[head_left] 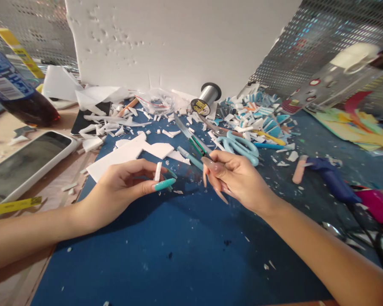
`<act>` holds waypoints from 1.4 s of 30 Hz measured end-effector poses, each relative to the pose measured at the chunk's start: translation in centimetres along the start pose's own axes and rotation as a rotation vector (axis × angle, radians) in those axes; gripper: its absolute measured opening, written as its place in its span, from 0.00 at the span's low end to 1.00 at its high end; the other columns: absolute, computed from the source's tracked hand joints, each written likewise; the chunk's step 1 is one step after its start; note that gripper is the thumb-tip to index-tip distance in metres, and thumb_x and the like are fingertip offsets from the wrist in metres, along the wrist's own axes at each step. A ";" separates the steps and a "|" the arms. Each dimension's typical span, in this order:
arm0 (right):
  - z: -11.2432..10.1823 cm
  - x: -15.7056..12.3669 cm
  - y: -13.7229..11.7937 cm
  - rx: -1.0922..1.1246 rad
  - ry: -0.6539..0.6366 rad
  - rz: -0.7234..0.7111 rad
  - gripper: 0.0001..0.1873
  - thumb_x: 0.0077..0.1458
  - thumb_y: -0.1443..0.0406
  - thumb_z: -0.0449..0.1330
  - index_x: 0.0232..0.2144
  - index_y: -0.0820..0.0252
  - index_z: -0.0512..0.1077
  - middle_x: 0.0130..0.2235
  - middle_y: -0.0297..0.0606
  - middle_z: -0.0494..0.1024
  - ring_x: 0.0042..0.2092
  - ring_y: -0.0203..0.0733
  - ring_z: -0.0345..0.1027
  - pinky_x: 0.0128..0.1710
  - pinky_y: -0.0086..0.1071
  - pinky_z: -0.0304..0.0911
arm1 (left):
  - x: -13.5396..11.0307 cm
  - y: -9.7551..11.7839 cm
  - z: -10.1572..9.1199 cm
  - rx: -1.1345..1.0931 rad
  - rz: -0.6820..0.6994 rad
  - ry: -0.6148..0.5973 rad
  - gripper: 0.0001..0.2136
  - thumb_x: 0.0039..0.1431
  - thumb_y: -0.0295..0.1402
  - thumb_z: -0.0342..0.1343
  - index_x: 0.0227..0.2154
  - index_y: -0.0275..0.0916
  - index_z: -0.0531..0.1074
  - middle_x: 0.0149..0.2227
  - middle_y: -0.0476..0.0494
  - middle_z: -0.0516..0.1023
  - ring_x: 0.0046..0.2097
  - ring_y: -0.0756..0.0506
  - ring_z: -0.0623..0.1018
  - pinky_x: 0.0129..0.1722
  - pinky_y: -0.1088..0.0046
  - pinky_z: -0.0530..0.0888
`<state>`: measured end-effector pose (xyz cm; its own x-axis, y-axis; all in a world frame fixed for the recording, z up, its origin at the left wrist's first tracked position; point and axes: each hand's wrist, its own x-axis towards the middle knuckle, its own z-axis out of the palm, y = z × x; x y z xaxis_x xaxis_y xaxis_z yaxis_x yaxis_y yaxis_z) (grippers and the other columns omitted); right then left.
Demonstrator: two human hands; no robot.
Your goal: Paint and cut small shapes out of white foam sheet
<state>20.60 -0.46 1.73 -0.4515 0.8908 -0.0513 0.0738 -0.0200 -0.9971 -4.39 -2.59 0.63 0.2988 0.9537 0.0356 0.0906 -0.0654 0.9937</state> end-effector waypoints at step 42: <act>1.3 -1.3 0.0 -0.883 0.175 -0.466 0.08 0.65 0.69 0.58 0.30 0.58 0.69 0.20 0.27 0.71 0.20 0.30 0.62 0.22 0.24 0.57 | -0.2 -0.2 -0.2 0.095 0.015 -0.006 0.08 0.57 0.32 0.64 0.40 0.42 0.82 0.39 0.48 0.86 0.39 0.48 0.84 0.38 0.81 0.81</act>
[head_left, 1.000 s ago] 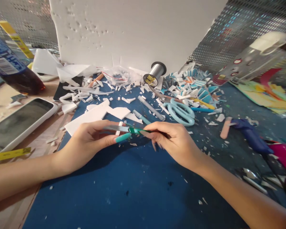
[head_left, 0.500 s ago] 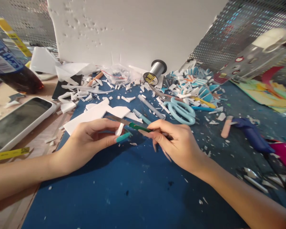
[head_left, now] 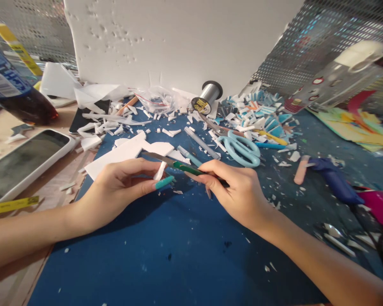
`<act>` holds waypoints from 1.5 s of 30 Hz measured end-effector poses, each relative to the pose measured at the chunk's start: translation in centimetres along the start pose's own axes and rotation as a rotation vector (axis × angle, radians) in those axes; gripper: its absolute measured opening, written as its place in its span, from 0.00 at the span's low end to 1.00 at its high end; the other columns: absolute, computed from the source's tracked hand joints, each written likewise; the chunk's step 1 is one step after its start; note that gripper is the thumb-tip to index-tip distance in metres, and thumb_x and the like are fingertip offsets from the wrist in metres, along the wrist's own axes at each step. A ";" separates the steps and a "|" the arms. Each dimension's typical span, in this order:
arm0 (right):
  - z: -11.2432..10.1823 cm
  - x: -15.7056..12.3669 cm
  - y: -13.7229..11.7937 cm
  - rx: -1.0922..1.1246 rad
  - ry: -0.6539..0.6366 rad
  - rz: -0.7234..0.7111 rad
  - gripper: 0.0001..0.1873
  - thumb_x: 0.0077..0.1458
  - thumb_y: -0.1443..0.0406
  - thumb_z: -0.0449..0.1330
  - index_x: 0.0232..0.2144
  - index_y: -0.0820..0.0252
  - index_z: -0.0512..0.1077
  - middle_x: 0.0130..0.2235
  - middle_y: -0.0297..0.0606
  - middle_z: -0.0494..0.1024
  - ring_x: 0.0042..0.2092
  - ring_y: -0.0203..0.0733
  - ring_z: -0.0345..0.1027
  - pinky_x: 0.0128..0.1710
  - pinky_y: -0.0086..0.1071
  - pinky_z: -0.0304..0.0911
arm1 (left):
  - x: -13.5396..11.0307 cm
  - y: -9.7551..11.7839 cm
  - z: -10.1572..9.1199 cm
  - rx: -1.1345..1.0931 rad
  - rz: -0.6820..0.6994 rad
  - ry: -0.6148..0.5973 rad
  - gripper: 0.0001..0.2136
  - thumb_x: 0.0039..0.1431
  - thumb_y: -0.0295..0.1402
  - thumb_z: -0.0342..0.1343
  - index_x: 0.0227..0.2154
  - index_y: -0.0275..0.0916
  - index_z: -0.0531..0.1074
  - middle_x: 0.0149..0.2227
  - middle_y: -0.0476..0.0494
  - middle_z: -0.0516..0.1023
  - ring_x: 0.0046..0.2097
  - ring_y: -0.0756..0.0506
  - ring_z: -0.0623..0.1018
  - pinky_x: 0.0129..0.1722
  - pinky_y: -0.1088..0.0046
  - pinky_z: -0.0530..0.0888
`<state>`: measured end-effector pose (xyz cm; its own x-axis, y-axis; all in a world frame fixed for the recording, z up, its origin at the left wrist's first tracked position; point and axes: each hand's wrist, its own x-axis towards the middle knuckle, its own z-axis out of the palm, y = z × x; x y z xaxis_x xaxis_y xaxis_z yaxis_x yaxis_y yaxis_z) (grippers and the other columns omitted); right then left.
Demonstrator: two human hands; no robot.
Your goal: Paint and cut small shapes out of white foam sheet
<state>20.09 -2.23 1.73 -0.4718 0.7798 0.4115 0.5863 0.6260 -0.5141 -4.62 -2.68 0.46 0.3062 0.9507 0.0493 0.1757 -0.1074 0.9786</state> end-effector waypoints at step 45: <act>0.3 -0.1 -0.4 0.040 0.020 -0.040 0.05 0.62 0.73 0.61 0.33 0.64 0.73 0.18 0.25 0.68 0.19 0.27 0.60 0.21 0.23 0.56 | 0.1 -0.4 -0.2 0.071 0.141 0.035 0.11 0.57 0.28 0.63 0.39 0.51 0.84 0.36 0.55 0.85 0.33 0.54 0.81 0.34 0.87 0.76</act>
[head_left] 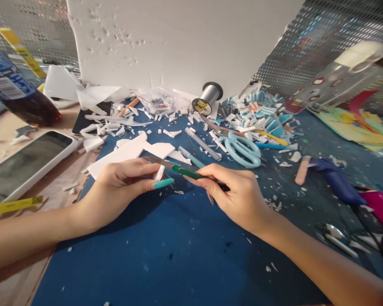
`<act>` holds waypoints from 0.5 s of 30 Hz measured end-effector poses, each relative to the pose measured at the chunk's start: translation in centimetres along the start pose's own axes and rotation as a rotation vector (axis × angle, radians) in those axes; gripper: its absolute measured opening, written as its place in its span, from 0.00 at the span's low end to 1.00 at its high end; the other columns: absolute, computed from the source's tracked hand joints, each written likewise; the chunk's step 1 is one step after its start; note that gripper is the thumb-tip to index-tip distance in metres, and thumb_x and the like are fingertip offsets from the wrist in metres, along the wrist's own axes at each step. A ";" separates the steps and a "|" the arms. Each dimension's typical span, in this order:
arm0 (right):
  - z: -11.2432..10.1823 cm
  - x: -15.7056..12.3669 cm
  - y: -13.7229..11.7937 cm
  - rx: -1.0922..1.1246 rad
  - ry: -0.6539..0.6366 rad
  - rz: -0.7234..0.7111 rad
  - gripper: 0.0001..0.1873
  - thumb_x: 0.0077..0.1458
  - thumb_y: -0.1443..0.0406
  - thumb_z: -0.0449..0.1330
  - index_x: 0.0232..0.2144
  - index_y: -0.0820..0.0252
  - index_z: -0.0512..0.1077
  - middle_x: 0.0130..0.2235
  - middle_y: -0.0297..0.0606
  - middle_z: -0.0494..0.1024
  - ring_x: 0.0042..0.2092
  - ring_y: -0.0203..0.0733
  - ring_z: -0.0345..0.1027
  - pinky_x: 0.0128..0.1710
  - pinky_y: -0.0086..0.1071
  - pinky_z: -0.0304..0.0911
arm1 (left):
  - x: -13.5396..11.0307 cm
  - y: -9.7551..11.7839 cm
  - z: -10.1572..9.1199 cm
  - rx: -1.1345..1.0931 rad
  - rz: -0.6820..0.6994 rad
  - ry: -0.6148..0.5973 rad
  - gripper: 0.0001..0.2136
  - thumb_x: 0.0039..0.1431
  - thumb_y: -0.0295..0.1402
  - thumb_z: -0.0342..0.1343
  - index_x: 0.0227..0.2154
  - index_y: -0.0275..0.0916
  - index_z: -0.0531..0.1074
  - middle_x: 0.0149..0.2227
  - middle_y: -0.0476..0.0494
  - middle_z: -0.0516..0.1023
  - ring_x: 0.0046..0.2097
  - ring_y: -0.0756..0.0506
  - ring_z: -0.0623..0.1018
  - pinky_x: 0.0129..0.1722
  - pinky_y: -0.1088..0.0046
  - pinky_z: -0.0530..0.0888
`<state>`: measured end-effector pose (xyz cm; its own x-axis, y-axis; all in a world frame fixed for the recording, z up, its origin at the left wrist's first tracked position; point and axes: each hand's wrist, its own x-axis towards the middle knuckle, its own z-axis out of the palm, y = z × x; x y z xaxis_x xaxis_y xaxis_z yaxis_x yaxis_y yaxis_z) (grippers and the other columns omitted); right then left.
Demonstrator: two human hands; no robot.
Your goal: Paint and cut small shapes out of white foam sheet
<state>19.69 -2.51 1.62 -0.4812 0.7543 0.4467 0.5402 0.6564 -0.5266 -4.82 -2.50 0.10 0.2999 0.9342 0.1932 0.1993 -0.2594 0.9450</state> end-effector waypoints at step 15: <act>0.4 -0.1 0.0 0.002 -0.028 0.010 0.06 0.62 0.73 0.60 0.32 0.68 0.75 0.20 0.27 0.68 0.19 0.26 0.57 0.21 0.23 0.53 | 0.1 -0.2 0.1 -0.071 -0.010 -0.058 0.14 0.57 0.26 0.62 0.40 0.52 0.84 0.37 0.53 0.86 0.34 0.53 0.81 0.34 0.87 0.75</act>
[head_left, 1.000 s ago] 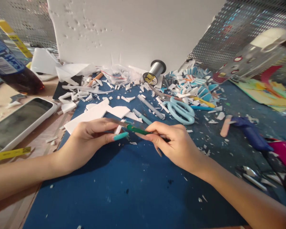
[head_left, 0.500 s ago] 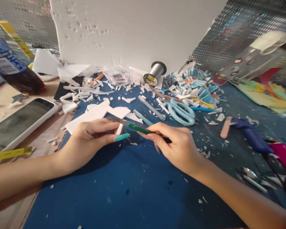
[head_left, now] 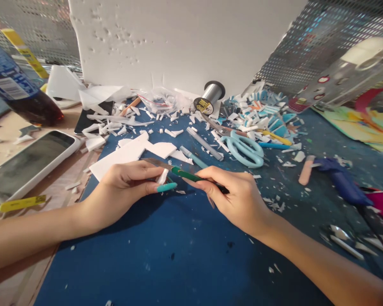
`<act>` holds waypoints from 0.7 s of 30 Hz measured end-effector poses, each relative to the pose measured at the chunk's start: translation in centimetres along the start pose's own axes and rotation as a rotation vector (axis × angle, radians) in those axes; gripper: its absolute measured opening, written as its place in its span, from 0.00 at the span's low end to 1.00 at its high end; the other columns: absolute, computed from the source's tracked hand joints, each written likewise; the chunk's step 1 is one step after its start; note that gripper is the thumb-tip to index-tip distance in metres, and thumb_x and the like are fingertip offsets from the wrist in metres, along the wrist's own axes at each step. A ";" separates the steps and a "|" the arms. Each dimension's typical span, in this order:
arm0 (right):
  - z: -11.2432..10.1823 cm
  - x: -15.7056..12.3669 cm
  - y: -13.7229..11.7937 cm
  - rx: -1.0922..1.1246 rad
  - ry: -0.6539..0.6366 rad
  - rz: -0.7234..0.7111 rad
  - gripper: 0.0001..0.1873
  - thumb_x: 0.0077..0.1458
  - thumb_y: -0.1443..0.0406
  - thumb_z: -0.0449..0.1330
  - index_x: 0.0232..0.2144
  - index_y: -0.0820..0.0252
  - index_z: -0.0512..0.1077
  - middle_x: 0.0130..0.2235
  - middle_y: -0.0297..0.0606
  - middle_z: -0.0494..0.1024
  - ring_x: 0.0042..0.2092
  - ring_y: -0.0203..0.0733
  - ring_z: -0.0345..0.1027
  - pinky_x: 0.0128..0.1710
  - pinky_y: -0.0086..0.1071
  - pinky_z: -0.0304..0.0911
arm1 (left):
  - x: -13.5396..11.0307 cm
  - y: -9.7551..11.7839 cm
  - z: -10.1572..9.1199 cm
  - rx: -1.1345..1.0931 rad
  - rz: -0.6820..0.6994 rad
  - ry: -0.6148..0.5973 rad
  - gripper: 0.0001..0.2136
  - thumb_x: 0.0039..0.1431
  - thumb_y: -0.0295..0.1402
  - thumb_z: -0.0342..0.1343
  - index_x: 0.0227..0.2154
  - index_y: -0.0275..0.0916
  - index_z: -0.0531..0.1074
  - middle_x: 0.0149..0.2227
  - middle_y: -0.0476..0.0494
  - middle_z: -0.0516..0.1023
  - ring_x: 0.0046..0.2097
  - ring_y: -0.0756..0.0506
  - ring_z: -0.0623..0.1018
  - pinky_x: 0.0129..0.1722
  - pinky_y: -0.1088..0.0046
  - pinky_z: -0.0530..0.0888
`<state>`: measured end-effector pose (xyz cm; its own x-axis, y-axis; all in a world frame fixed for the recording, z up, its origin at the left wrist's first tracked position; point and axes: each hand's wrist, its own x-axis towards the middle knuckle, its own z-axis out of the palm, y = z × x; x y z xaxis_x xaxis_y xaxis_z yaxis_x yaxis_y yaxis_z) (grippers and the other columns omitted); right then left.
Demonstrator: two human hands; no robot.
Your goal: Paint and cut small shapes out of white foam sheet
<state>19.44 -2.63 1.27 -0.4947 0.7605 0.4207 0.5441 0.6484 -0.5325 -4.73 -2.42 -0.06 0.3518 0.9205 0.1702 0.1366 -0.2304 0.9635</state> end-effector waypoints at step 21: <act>-0.6 0.2 -0.3 0.205 -0.121 0.145 0.08 0.63 0.70 0.58 0.30 0.62 0.73 0.16 0.25 0.66 0.18 0.28 0.57 0.20 0.26 0.50 | 0.0 0.2 -0.2 0.011 0.000 0.020 0.10 0.56 0.27 0.64 0.35 0.50 0.85 0.36 0.51 0.86 0.35 0.51 0.82 0.35 0.84 0.77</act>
<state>19.54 -2.70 1.93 -0.5057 0.8273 0.2445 0.4731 0.5029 -0.7234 -4.88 -2.36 0.19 0.3327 0.9268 0.1741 0.1473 -0.2334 0.9612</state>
